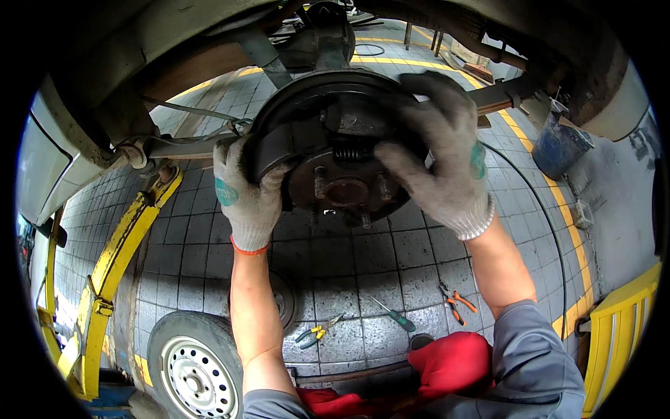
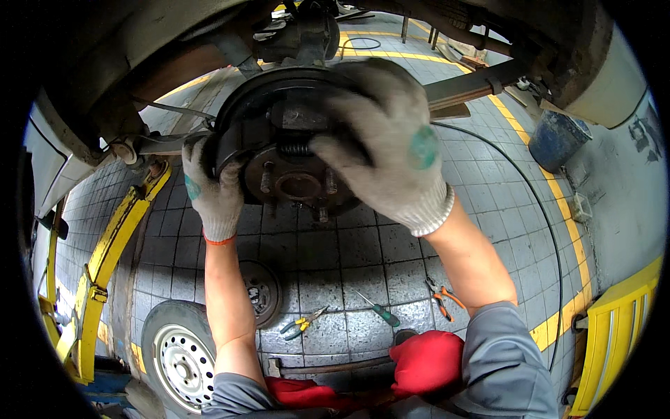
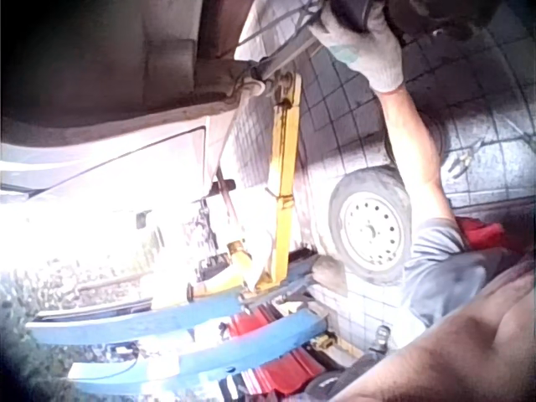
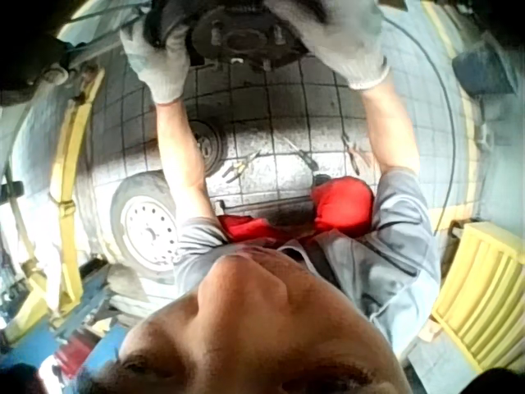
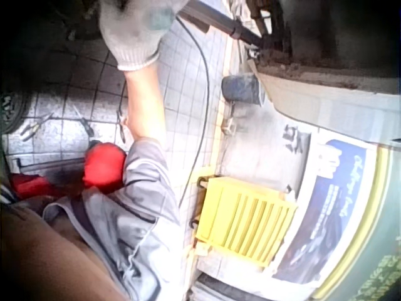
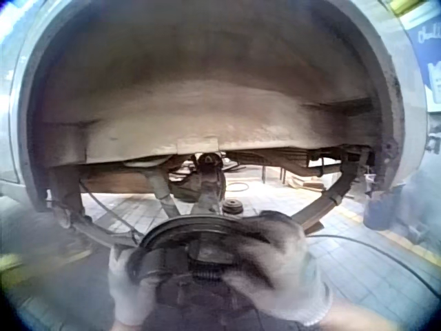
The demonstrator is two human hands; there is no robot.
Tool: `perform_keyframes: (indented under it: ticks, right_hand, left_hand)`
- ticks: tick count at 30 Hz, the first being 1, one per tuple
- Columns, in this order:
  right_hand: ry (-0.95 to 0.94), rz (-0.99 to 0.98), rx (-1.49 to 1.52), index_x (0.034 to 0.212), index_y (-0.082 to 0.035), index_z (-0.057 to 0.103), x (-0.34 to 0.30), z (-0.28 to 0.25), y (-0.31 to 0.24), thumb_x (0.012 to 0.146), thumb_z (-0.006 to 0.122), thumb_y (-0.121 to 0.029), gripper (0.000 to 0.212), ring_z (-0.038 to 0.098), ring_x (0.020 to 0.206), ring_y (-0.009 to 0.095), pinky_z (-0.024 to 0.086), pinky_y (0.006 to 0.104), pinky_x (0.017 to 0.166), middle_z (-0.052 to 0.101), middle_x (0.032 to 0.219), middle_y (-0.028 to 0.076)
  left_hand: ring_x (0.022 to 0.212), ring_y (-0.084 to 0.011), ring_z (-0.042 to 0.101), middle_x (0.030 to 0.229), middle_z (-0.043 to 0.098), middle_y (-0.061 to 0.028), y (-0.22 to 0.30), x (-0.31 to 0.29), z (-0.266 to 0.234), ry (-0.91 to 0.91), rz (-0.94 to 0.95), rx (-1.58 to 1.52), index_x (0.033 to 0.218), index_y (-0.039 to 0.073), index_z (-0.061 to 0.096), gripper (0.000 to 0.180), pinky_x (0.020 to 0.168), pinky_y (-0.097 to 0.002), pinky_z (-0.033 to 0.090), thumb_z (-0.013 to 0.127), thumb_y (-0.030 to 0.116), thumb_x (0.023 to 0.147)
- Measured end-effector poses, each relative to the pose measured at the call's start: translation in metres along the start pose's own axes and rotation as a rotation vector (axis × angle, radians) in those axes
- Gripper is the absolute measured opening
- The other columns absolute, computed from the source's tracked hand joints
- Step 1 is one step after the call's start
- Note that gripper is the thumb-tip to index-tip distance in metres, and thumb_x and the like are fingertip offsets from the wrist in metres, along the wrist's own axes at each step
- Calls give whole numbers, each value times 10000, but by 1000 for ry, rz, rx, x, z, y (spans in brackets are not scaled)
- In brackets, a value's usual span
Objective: The person uses pliers and a screwdriver to remove retaining clips and springs from a vehicle's drum brake assembly. They then detach the brake shoes and backing plate from the wheel hub, holding the disassembled components in their hands.
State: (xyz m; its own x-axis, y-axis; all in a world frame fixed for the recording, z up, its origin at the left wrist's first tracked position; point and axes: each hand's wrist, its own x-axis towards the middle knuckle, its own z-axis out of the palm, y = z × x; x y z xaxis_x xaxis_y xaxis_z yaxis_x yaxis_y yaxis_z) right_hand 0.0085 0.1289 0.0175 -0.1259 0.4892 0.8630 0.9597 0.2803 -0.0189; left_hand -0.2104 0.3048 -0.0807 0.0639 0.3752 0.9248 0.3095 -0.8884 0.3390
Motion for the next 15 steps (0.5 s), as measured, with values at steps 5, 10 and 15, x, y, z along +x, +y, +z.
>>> perform_keyframes:
  ticks: [5,10,15]
  right_hand:
    - [-221,-325,-27,1229,-158,716,48,13,6,821,767,-219,416,498,1370,404,402,531,1164,570,1472,121]
    - [-211,-381,-39,1157,-141,711,60,25,8,791,752,-190,372,565,1296,369,512,484,1060,593,1421,115]
    - [-204,-367,-70,1129,-132,701,62,24,5,765,789,-201,380,623,1180,357,558,471,959,609,1291,131]
  left_hand:
    - [1206,-437,586,1318,571,-238,7,5,-5,-52,-20,-3,1341,1,599,727,1029,-479,487,796,530,884]
    - [1164,-445,596,1265,582,-236,10,6,-7,-38,-9,15,1314,10,618,738,993,-497,498,840,524,833]
    - [1129,-441,608,1221,586,-232,13,10,-8,-20,-11,3,1287,3,633,723,960,-492,511,856,501,812]
